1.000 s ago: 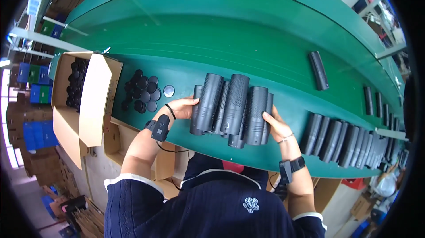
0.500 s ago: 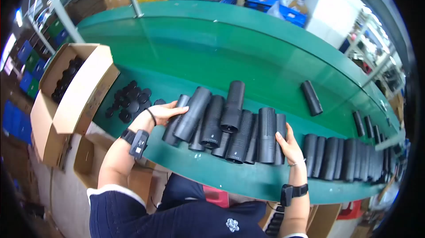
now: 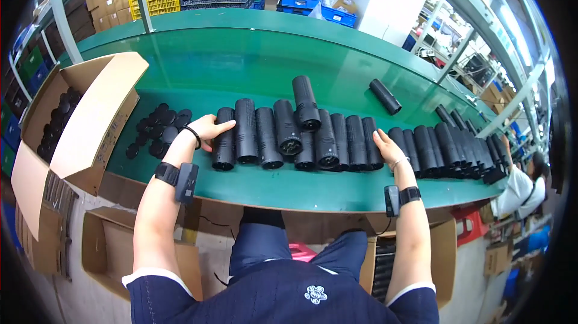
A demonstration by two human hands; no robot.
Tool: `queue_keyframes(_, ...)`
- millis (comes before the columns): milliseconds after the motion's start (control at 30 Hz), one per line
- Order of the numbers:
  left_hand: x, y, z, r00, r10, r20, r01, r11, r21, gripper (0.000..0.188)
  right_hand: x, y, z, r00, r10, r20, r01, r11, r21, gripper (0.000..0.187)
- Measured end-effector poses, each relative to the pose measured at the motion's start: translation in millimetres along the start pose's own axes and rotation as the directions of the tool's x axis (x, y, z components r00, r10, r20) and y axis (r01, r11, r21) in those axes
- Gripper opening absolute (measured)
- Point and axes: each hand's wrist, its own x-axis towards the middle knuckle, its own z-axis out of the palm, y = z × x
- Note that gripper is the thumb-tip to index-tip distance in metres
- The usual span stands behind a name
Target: The person removes newspaper and black cylinders from a box, places the cylinders on a green table, and fits black caps onto them. After capping the cylinders, the person gathers them and places them back into the box on top of the newspaper.
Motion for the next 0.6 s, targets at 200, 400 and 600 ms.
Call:
queue_keyframes(200,-13.0,-14.6,2.9,0.997,-0.008,-0.071,0.009,1.000,0.015,0.086,3.3,-7.4,2.7,0.998,-0.011,-0.063,0.000,0.986,-0.168,0.080)
queue_keyframes(400,-36.3,-50.6,16.9,0.674,0.433,-0.598,0.008,0.805,0.593,0.075,15.7,-44.1,27.4,0.946,-0.272,-0.176,0.030,0.617,-0.787,0.069)
queue_keyframes(600,-222.6,95.6,39.9,0.211,0.944,-0.255,-0.812,0.024,-0.584,0.063,27.8,-98.3,98.7,0.888,-0.458,-0.029,0.350,0.716,-0.604,0.077)
